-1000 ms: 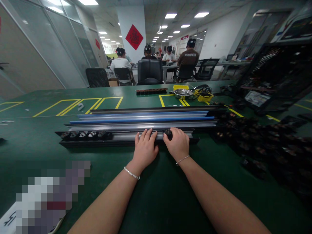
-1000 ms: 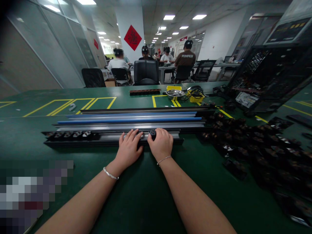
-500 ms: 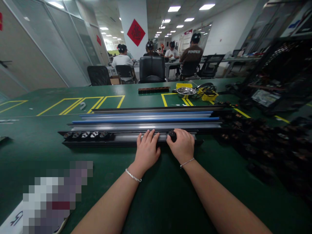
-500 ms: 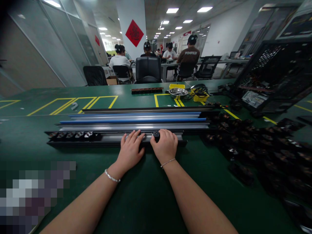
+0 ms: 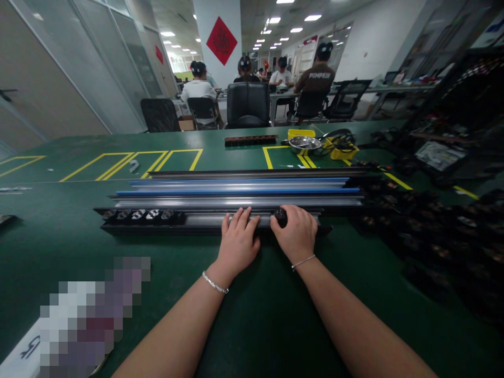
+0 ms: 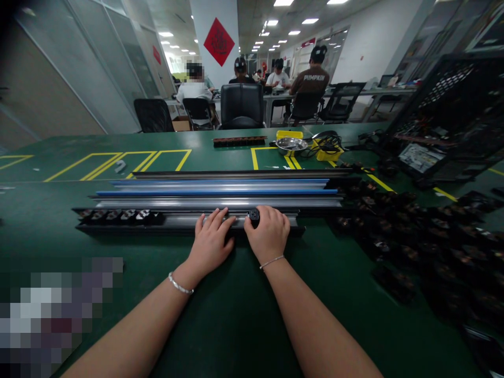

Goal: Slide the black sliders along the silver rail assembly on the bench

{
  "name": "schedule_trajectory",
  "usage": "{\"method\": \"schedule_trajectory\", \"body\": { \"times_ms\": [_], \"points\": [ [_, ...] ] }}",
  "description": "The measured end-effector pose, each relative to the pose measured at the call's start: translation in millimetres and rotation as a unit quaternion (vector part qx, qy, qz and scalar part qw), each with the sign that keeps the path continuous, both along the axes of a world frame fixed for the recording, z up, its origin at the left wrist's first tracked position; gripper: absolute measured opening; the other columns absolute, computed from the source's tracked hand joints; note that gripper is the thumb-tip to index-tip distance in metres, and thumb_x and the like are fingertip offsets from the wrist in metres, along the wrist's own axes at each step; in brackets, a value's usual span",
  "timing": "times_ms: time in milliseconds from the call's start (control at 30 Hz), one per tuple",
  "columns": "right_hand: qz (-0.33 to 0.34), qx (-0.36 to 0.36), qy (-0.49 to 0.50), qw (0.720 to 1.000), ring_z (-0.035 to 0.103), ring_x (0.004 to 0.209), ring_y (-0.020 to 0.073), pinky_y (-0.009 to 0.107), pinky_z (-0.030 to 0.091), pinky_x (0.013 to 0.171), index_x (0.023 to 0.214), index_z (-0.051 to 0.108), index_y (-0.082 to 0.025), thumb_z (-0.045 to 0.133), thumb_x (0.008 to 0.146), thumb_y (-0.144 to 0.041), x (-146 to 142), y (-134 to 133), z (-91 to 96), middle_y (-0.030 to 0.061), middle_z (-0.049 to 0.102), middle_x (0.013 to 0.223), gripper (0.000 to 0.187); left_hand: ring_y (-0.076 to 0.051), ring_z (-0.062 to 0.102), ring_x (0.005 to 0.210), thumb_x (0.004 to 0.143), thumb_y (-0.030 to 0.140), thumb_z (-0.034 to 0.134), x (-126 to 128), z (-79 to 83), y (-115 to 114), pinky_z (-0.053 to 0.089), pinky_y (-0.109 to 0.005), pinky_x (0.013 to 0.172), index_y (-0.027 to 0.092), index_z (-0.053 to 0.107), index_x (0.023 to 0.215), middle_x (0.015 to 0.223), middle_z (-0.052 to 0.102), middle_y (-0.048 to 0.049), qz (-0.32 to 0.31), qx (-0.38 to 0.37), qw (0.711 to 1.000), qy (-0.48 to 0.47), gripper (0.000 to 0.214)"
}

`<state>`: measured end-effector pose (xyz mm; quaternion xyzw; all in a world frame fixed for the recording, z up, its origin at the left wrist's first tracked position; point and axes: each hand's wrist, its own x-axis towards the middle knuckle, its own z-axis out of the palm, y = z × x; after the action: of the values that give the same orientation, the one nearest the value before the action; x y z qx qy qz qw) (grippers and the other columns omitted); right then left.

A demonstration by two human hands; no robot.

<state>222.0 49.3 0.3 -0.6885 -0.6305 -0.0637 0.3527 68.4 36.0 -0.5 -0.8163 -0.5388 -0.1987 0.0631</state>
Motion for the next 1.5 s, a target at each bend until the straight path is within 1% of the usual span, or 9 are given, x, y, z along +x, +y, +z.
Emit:
{"method": "schedule_trajectory", "body": {
  "times_ms": [200, 500, 667, 933, 1233, 1500],
  "points": [
    [-0.005, 0.004, 0.002, 1.000, 0.053, 0.098, 0.0252, 0.040, 0.030, 0.092, 0.095, 0.061, -0.019, 0.055, 0.076, -0.033, 0, 1, 0.2, 0.0079, 0.065, 0.104, 0.025, -0.027, 0.032, 0.133, 0.079, 0.028, 0.052, -1, -1.0, 0, 0.018, -0.053, 0.110, 0.023, 0.056, 0.116, 0.142, 0.042, -0.0082, -0.008, 0.009, 1.000, -0.002, 0.037],
    [-0.008, 0.018, 0.013, 1.000, 0.051, 0.104, 0.0257, 0.040, 0.029, 0.094, 0.094, 0.060, -0.019, 0.055, 0.074, -0.032, 2, 2, -0.9, 0.0086, 0.064, 0.107, 0.025, -0.027, 0.032, 0.134, 0.079, 0.026, 0.053, -3, 0.3, 0, 0.018, -0.053, 0.111, 0.024, 0.055, 0.117, 0.143, 0.042, -0.0068, -0.017, 0.003, 1.000, -0.009, 0.038],
    [-0.011, 0.007, 0.015, 1.000, 0.052, 0.106, 0.0251, 0.040, 0.029, 0.096, 0.095, 0.061, -0.019, 0.055, 0.074, -0.032, 2, 2, 0.7, 0.0088, 0.065, 0.107, 0.026, -0.028, 0.032, 0.133, 0.079, 0.025, 0.053, -3, 1.3, 0, 0.018, -0.053, 0.111, 0.024, 0.055, 0.116, 0.142, 0.043, -0.0075, -0.021, 0.002, 1.000, -0.016, 0.038],
    [-0.029, -0.004, 0.018, 0.999, 0.054, 0.100, 0.0257, 0.040, 0.031, 0.095, 0.095, 0.060, -0.018, 0.055, 0.073, -0.029, 7, 3, 3.0, 0.0088, 0.066, 0.104, 0.026, -0.027, 0.032, 0.134, 0.079, 0.025, 0.052, -4, -0.1, 0, 0.018, -0.053, 0.111, 0.024, 0.055, 0.116, 0.143, 0.042, -0.0073, -0.022, 0.003, 1.000, -0.019, 0.037],
    [-0.040, -0.002, 0.018, 0.999, 0.053, 0.101, 0.0251, 0.042, 0.028, 0.097, 0.093, 0.060, -0.019, 0.054, 0.072, -0.031, 9, 2, 1.6, 0.0076, 0.065, 0.105, 0.025, -0.027, 0.033, 0.133, 0.079, 0.025, 0.052, -3, -0.8, 1, 0.018, -0.053, 0.111, 0.023, 0.056, 0.115, 0.142, 0.043, -0.0078, -0.024, 0.007, 0.999, -0.026, 0.037],
    [-0.046, -0.003, 0.022, 0.999, 0.054, 0.098, 0.0243, 0.041, 0.029, 0.095, 0.092, 0.060, -0.019, 0.052, 0.072, -0.030, 15, 2, 1.5, 0.0079, 0.065, 0.101, 0.024, -0.027, 0.034, 0.132, 0.079, 0.025, 0.052, -3, -1.5, 0, 0.019, -0.053, 0.110, 0.024, 0.057, 0.114, 0.141, 0.044, -0.0083, -0.022, 0.009, 0.999, -0.037, 0.036]
  ]
}}
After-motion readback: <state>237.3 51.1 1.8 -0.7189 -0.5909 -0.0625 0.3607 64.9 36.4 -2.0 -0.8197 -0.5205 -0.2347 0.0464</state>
